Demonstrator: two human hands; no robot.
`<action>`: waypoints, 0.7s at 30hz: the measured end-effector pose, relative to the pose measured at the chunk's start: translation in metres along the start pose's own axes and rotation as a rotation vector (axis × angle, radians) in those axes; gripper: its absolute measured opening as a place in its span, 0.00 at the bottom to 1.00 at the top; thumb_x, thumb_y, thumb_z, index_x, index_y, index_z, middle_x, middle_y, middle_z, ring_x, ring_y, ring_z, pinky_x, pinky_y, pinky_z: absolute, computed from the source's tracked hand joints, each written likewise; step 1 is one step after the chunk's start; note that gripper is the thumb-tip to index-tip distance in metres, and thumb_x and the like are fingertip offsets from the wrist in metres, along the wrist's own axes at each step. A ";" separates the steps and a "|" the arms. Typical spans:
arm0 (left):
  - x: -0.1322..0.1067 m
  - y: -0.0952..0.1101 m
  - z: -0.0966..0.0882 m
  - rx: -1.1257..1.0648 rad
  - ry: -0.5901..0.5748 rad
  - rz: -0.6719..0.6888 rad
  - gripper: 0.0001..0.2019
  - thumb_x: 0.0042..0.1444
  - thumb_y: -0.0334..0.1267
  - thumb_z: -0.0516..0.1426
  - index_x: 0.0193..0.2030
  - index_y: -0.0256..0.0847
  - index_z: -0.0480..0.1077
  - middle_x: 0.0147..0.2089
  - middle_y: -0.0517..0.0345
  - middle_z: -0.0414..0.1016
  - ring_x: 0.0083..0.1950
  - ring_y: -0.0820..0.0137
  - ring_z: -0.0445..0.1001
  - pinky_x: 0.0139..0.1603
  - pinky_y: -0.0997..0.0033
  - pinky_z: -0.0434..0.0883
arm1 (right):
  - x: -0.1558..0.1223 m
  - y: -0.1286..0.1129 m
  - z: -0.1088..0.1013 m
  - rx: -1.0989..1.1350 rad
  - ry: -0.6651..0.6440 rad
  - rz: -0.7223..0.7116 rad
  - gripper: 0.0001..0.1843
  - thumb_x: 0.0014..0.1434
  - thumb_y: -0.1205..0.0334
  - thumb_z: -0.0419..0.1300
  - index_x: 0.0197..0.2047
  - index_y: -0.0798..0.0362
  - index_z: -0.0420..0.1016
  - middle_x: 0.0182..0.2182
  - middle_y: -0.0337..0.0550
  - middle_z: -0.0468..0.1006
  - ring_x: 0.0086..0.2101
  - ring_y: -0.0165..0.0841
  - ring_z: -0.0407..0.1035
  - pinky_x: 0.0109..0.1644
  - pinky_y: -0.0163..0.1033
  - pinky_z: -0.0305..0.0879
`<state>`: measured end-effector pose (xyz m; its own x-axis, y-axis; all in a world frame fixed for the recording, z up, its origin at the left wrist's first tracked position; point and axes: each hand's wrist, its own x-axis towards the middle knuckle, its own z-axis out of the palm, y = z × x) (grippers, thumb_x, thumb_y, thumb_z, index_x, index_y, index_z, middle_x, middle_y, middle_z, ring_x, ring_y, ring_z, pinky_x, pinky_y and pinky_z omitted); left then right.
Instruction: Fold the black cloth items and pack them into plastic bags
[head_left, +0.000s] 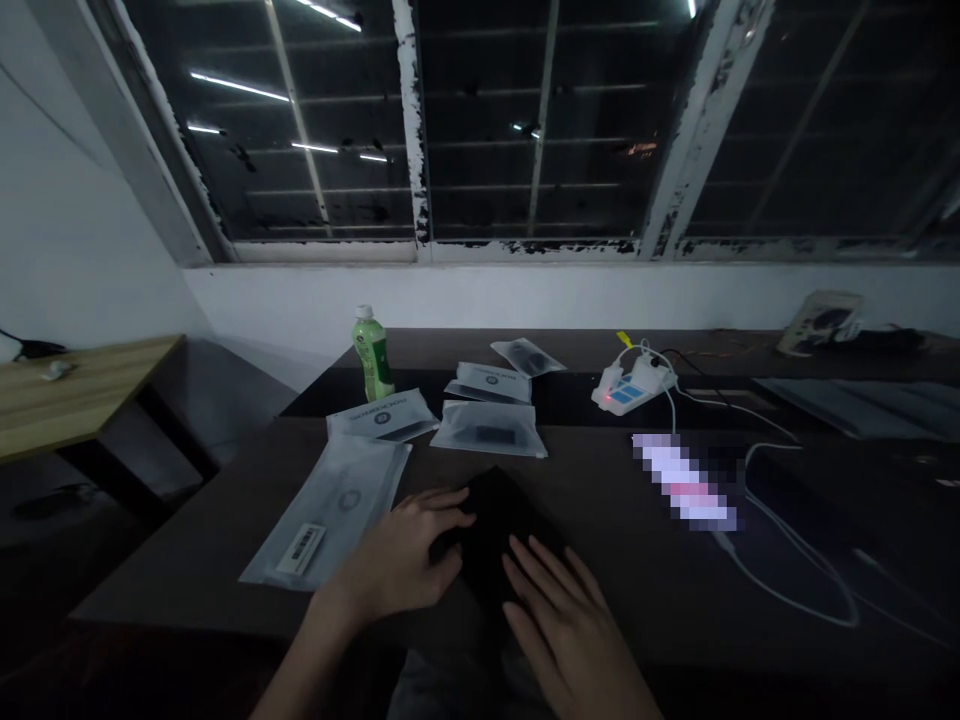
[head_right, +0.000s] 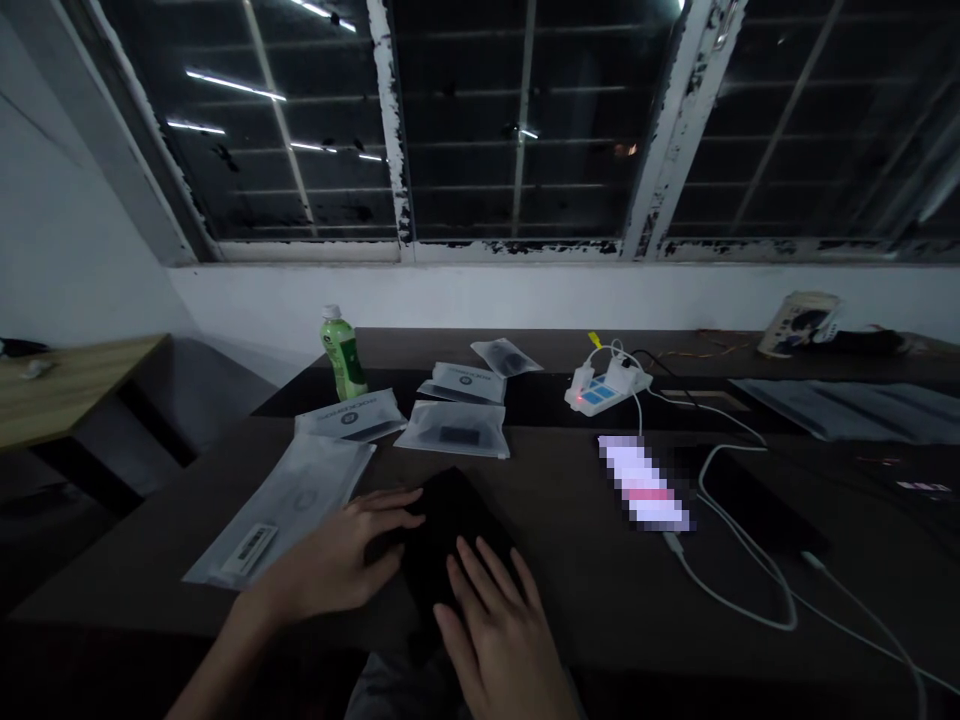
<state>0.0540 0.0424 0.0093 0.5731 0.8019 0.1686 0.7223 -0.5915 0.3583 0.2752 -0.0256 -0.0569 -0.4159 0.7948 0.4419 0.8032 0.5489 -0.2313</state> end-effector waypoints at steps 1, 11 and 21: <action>0.002 0.004 -0.003 0.009 0.009 -0.020 0.12 0.61 0.35 0.55 0.50 0.45 0.74 0.58 0.54 0.74 0.61 0.61 0.71 0.62 0.57 0.67 | 0.003 0.001 -0.003 0.004 0.020 0.042 0.18 0.68 0.59 0.52 0.58 0.49 0.73 0.60 0.43 0.72 0.59 0.44 0.66 0.62 0.57 0.62; 0.018 0.046 0.057 0.221 0.112 -0.396 0.15 0.65 0.36 0.50 0.54 0.33 0.70 0.50 0.41 0.73 0.48 0.57 0.77 0.45 0.60 0.76 | 0.074 0.027 -0.023 0.068 -0.331 0.302 0.25 0.66 0.65 0.49 0.63 0.65 0.64 0.61 0.61 0.68 0.61 0.47 0.61 0.63 0.51 0.59; -0.043 -0.024 0.024 0.458 0.409 -0.703 0.12 0.62 0.41 0.53 0.45 0.36 0.73 0.45 0.42 0.75 0.49 0.50 0.74 0.49 0.55 0.69 | 0.120 0.048 -0.026 0.170 -0.528 0.375 0.23 0.48 0.64 0.63 0.48 0.61 0.77 0.49 0.58 0.78 0.51 0.49 0.71 0.50 0.44 0.65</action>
<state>0.0215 0.0197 -0.0288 -0.1719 0.9038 0.3918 0.9836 0.1358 0.1184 0.2752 0.0898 0.0080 -0.3089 0.9359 -0.1690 0.8740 0.2093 -0.4386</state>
